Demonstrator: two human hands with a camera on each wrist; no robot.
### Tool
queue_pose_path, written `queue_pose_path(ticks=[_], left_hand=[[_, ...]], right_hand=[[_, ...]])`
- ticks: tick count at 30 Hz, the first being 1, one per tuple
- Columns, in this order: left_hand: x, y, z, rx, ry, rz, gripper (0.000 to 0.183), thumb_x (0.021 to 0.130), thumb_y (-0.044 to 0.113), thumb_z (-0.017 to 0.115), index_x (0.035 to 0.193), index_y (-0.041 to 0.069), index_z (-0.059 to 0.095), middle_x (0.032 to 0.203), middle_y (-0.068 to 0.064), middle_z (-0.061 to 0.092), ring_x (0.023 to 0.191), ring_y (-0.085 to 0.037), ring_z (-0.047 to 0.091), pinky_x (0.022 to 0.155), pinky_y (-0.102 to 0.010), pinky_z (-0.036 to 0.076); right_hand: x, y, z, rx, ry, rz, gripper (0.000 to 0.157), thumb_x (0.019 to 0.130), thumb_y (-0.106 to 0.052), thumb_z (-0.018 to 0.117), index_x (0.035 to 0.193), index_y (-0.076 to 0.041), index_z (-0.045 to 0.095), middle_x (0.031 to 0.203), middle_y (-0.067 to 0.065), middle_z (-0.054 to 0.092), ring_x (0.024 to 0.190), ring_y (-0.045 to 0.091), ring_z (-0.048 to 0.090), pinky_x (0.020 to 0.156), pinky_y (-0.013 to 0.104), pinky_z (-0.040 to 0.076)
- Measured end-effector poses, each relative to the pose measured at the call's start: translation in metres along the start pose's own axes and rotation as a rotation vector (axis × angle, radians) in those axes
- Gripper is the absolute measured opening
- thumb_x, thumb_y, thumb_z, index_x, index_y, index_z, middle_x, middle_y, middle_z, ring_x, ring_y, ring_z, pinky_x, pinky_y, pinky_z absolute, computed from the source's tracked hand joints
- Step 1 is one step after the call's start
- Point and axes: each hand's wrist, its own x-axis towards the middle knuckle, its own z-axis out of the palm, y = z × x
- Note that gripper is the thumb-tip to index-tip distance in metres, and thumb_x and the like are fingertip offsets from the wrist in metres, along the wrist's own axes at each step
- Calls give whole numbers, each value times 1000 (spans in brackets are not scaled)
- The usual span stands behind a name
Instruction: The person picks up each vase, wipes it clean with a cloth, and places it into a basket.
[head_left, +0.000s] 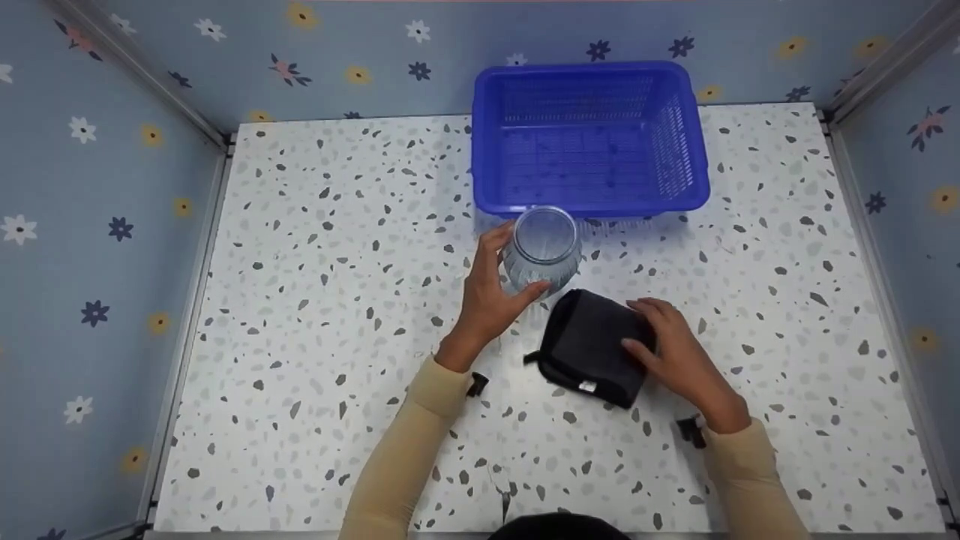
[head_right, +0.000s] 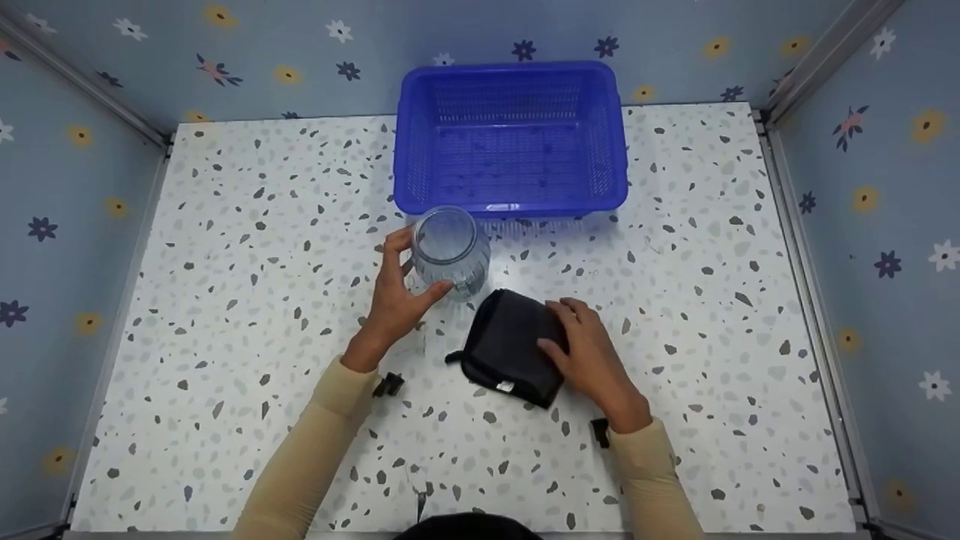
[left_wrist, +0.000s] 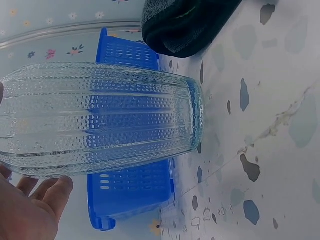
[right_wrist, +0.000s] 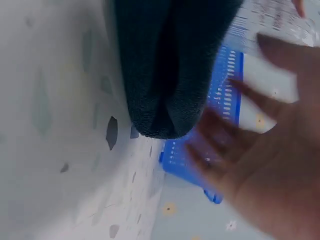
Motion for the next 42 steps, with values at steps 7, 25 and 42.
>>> queue_pose_path(ticks=[7, 25, 42], left_hand=[[1, 1, 1, -8, -13, -4, 87, 87, 29, 88, 151, 2, 36, 159, -20, 42, 148, -32, 45, 118, -37, 44], [2, 6, 1, 104, -15, -30, 106, 78, 40, 95, 156, 6, 32, 160, -17, 43, 143, -30, 49, 110, -47, 51], [5, 8, 4, 139, -36, -104, 109, 76, 39, 97, 159, 11, 32, 161, -12, 46, 140, -29, 54, 102, -53, 55]], right_hand=[[10, 12, 1, -96, -111, 23, 54, 93, 3, 76, 143, 9, 57, 134, 29, 57, 127, 49, 53, 111, 61, 44], [14, 17, -19, -90, -312, -152, 50, 85, 12, 78, 133, 3, 68, 128, 19, 62, 120, 40, 60, 103, 58, 51], [85, 13, -50, -274, 406, -198, 57, 88, 12, 77, 142, 2, 61, 148, 29, 53, 135, 50, 49, 114, 64, 39]])
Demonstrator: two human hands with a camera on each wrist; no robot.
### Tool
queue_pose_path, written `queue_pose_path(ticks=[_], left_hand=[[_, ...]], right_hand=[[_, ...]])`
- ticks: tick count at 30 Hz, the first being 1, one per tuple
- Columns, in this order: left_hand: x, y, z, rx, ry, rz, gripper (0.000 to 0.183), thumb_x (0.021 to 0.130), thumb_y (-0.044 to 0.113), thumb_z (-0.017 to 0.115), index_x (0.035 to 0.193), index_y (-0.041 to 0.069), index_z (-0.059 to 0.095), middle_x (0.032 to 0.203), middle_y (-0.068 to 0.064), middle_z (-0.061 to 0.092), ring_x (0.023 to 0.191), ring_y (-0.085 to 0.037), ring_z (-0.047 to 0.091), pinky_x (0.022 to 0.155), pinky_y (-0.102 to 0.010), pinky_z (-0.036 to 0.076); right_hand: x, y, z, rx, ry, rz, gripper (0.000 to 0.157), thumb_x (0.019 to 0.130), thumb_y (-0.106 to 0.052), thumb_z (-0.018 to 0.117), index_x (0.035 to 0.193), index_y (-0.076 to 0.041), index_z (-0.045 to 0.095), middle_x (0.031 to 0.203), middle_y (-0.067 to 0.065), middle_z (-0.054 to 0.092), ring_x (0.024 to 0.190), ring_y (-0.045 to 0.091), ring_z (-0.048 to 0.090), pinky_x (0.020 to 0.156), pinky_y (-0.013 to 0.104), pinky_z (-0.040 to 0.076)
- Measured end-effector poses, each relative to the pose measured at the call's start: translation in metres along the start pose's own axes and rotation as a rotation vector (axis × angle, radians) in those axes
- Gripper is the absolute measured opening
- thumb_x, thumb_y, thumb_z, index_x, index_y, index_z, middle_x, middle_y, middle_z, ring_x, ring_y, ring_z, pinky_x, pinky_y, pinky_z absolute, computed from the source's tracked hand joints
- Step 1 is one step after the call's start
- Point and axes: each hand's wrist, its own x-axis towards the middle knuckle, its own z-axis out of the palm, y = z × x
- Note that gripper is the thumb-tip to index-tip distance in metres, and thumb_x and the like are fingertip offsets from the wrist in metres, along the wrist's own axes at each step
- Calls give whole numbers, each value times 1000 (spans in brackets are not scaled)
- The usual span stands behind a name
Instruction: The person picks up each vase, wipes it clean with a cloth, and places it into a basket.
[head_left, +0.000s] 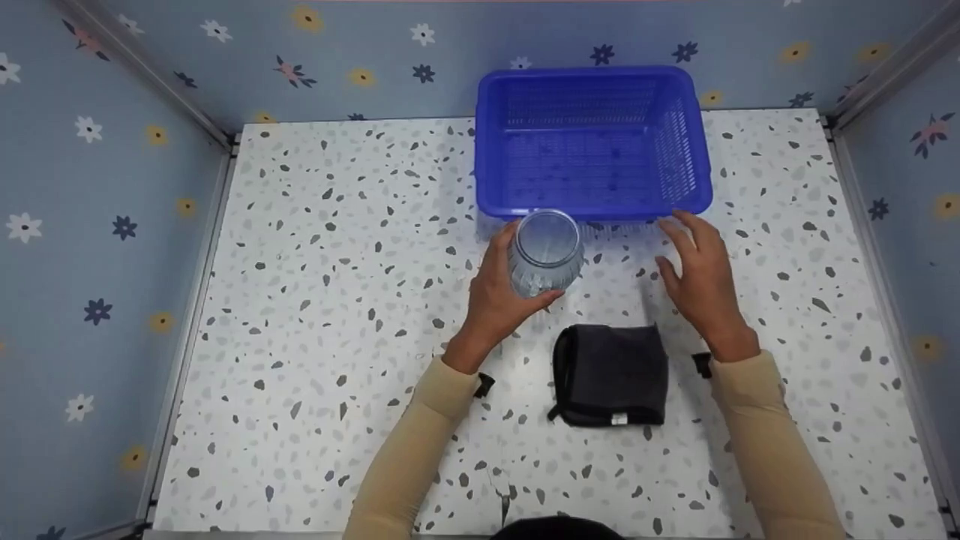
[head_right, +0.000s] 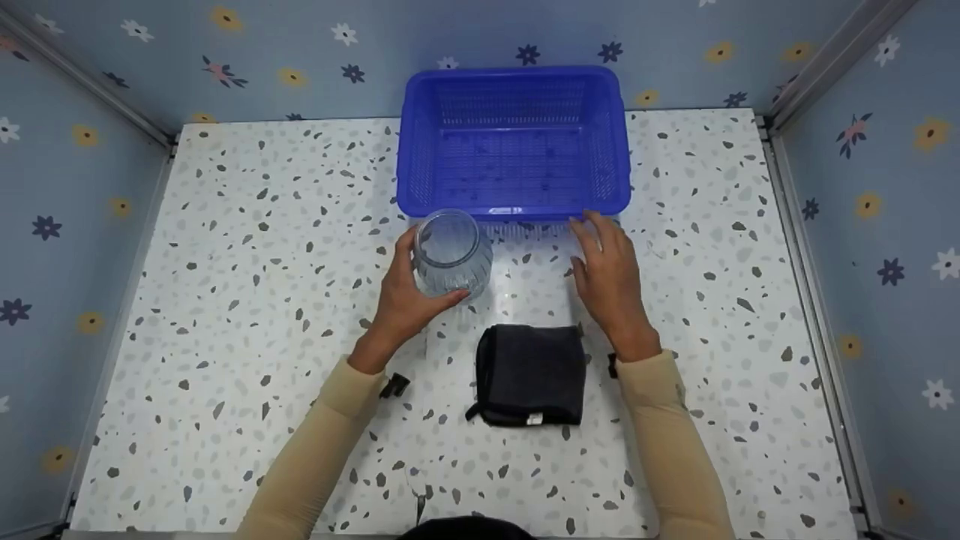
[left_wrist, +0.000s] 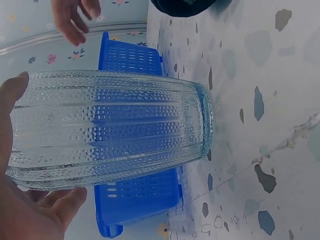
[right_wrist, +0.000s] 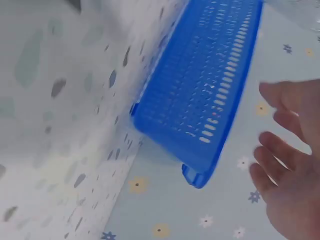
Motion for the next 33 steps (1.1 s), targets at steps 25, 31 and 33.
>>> queue_pose_path(ticks=[25, 31, 33], left_hand=[[4, -2, -1, -117, -82, -1, 110, 78, 31, 97, 158, 12, 24, 162, -15, 37, 143, -33, 49, 113, -49, 47], [3, -2, 0, -131, -83, -12, 114, 76, 32, 98, 160, 13, 23, 165, -14, 36, 145, -33, 46, 114, -50, 47], [3, -2, 0, -133, -79, -14, 116, 75, 33, 99, 160, 14, 22, 166, -14, 36, 146, -33, 46, 114, -51, 47]], right_hand=[[36, 34, 29, -46, 199, -12, 20, 103, 4, 63, 115, 1, 79, 116, 19, 75, 110, 39, 70, 99, 52, 54], [37, 33, 31, -45, 216, -16, 20, 104, 3, 62, 113, 1, 80, 113, 19, 76, 107, 39, 70, 98, 50, 55], [38, 33, 31, -36, 224, -21, 19, 103, 4, 63, 112, 1, 80, 112, 19, 76, 106, 39, 70, 97, 50, 55]])
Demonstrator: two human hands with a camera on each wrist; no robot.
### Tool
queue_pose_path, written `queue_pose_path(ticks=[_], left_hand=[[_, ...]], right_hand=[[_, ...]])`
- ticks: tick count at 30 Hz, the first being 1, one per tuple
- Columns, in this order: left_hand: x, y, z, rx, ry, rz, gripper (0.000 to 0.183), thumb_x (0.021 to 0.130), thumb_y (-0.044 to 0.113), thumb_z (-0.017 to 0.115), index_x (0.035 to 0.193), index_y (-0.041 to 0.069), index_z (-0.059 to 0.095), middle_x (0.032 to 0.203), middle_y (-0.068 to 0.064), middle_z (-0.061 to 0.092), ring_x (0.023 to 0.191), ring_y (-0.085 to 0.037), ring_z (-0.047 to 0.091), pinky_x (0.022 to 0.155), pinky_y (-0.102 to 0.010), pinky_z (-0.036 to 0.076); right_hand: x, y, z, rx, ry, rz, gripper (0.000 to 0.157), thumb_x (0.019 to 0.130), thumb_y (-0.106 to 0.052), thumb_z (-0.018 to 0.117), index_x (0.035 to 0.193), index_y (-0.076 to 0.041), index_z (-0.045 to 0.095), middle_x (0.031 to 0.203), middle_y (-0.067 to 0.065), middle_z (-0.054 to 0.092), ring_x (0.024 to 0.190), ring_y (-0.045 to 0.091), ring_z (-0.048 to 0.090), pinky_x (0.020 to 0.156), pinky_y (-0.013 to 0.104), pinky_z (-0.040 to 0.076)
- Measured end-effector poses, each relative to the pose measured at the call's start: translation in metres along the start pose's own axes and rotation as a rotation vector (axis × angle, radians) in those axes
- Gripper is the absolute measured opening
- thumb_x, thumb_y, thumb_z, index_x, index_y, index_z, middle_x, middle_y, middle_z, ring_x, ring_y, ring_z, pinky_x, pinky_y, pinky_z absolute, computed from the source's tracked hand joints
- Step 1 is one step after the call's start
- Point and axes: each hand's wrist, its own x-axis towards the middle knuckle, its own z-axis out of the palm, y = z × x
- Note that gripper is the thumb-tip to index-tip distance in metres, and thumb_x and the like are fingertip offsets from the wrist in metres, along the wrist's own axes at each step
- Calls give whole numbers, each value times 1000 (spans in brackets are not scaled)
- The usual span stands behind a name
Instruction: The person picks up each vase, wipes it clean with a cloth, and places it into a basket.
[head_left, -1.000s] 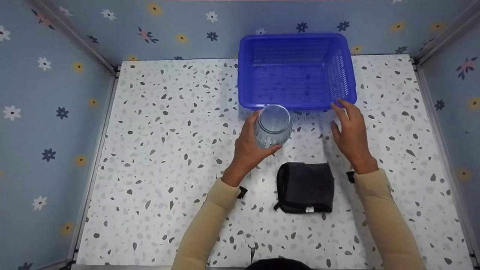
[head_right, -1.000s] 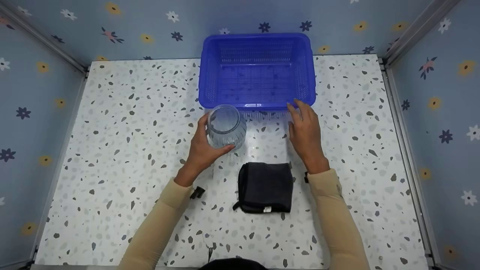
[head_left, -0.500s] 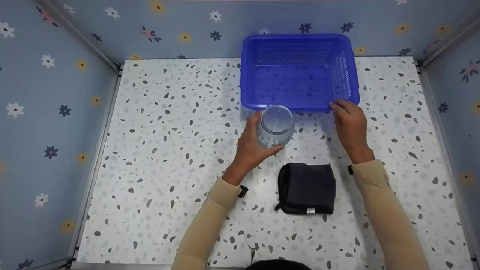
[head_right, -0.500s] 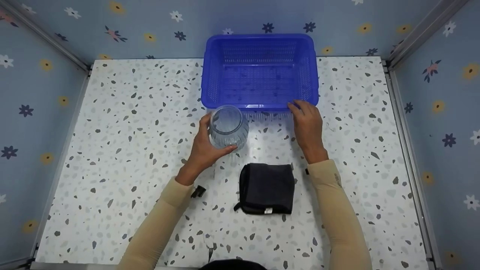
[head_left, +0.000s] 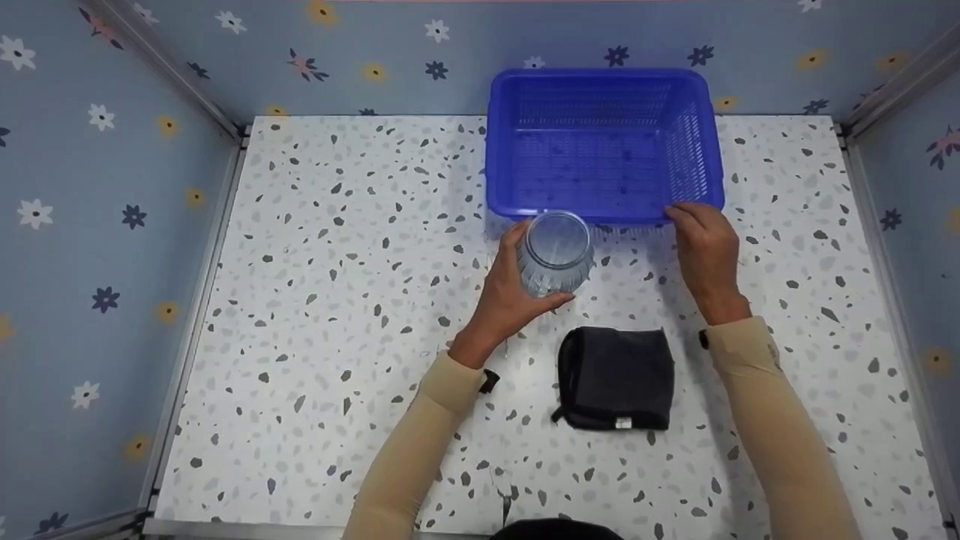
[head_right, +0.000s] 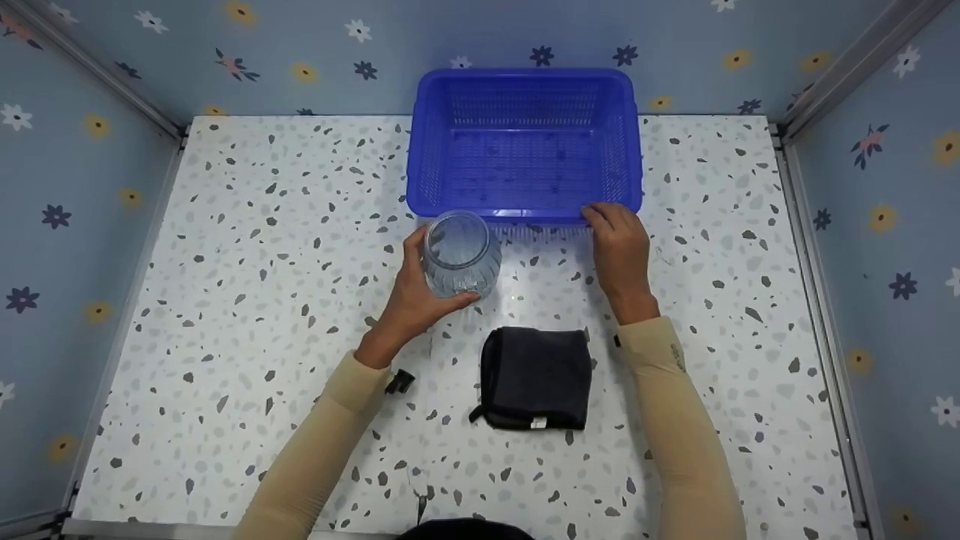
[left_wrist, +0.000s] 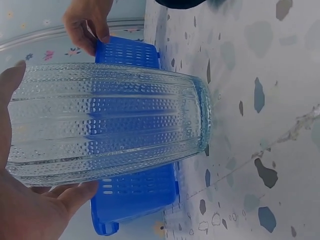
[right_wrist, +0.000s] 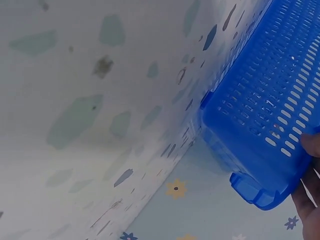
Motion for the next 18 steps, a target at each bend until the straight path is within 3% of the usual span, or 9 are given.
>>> queue_pose_path(ticks=[11, 18], left_hand=[[1, 0, 6, 18, 79, 65, 112, 71, 27, 101, 156, 10, 30, 157, -18, 46, 138, -33, 54, 107, -48, 52], [3, 16, 1, 3, 96, 108, 110, 69, 24, 102, 154, 7, 35, 155, -18, 50, 134, -33, 58, 105, -46, 54]], right_hand=[[0, 0, 1, 20, 15, 1, 18, 103, 3, 64, 111, 2, 80, 111, 18, 76, 105, 39, 70, 96, 50, 55], [-1, 3, 2, 8, 16, -5, 18, 102, 3, 65, 111, 1, 80, 111, 17, 77, 106, 38, 71, 96, 50, 55]])
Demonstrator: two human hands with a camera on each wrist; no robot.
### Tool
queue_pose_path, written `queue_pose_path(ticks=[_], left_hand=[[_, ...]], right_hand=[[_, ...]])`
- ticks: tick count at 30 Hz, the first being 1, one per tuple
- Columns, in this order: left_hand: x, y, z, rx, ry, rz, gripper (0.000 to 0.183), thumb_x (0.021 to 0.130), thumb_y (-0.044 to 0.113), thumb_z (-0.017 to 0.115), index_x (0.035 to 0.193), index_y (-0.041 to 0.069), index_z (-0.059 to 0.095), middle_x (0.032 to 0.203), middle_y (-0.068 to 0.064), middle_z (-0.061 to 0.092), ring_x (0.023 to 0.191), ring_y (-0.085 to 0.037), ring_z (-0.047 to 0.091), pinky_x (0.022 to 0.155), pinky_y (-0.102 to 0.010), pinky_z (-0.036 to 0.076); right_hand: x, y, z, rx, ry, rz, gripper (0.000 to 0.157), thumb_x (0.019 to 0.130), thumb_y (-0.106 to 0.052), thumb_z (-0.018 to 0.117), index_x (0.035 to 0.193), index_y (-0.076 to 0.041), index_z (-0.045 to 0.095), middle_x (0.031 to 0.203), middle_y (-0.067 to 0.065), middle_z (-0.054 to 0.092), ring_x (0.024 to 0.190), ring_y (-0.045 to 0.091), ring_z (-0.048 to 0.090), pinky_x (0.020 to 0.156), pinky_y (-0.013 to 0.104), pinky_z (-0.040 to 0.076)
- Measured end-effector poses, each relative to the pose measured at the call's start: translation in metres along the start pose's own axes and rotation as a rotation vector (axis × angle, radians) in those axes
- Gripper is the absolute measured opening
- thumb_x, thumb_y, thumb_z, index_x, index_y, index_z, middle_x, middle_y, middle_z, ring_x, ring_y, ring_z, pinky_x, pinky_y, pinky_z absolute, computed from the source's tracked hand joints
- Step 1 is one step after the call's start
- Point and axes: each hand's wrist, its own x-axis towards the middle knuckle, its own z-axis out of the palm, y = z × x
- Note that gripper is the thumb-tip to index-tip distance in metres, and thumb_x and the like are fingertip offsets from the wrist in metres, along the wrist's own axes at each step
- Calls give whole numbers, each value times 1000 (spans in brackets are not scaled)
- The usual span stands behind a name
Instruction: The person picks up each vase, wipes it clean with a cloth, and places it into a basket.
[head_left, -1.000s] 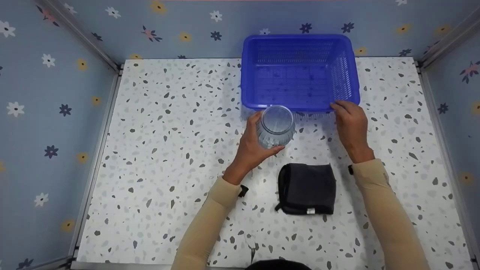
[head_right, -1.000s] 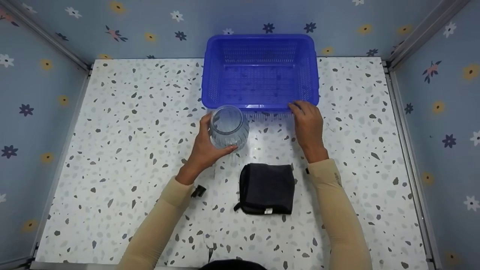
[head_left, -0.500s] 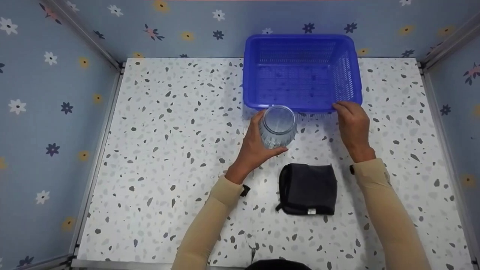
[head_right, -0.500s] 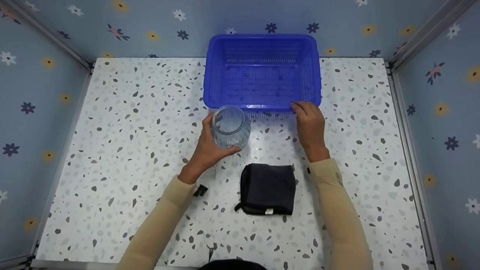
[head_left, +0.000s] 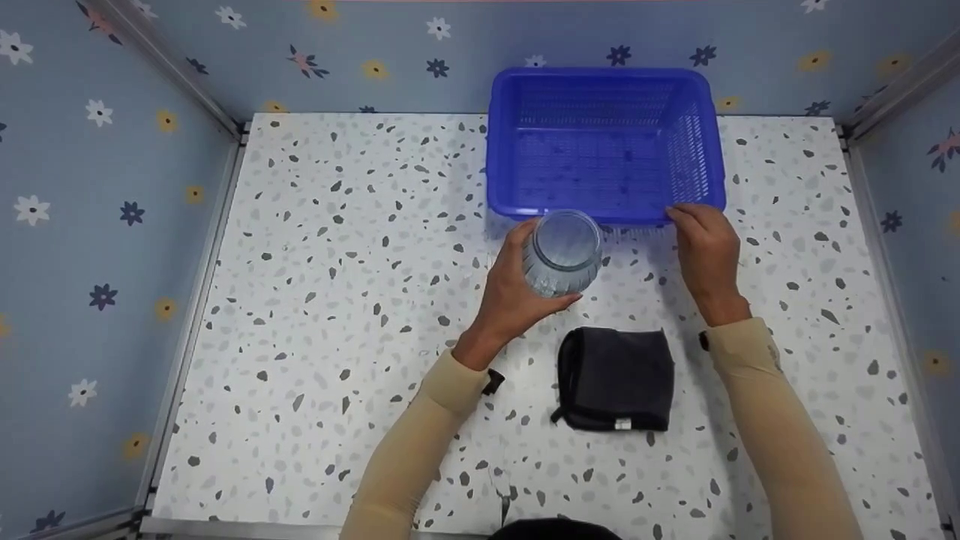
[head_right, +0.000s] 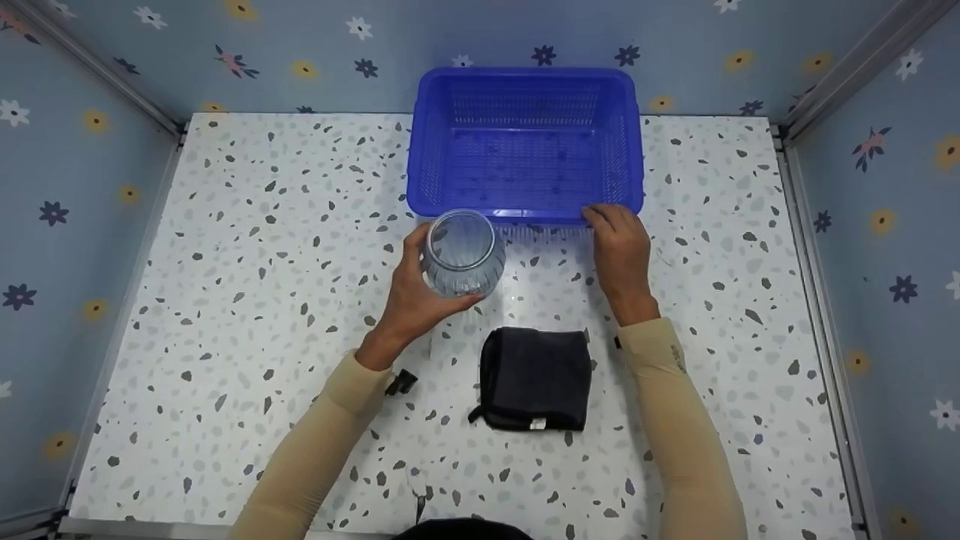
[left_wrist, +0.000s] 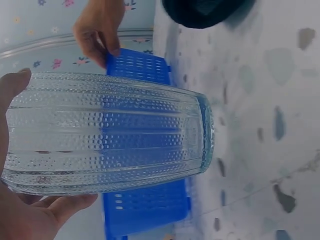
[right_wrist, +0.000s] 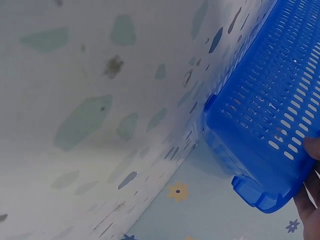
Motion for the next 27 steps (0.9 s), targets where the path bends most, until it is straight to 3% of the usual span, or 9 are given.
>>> queue_pose_path(ticks=[9, 18, 27], left_hand=[[22, 29, -20, 24, 13, 118, 110, 69, 24, 102, 153, 3, 34, 154, -21, 48, 136, -35, 56, 110, -38, 51], [47, 45, -31, 30, 20, 204, 110, 71, 27, 101, 153, -1, 33, 153, -23, 49, 136, -34, 55, 112, -33, 48], [76, 55, -36, 92, 11, 220, 109, 73, 32, 100, 153, -5, 35, 155, -25, 46, 143, -33, 49, 116, -29, 42]], right_hand=[[-1, 0, 0, 12, 3, 4, 19, 103, 1, 64, 112, 0, 81, 111, 17, 76, 106, 38, 70, 96, 50, 55], [-1, 1, 0, 16, 1, -3, 19, 104, 0, 64, 112, 1, 81, 111, 18, 76, 105, 38, 70, 96, 50, 56], [-1, -1, 0, 5, 4, 7, 19, 102, 5, 64, 112, 2, 80, 111, 18, 76, 106, 39, 70, 97, 50, 56]])
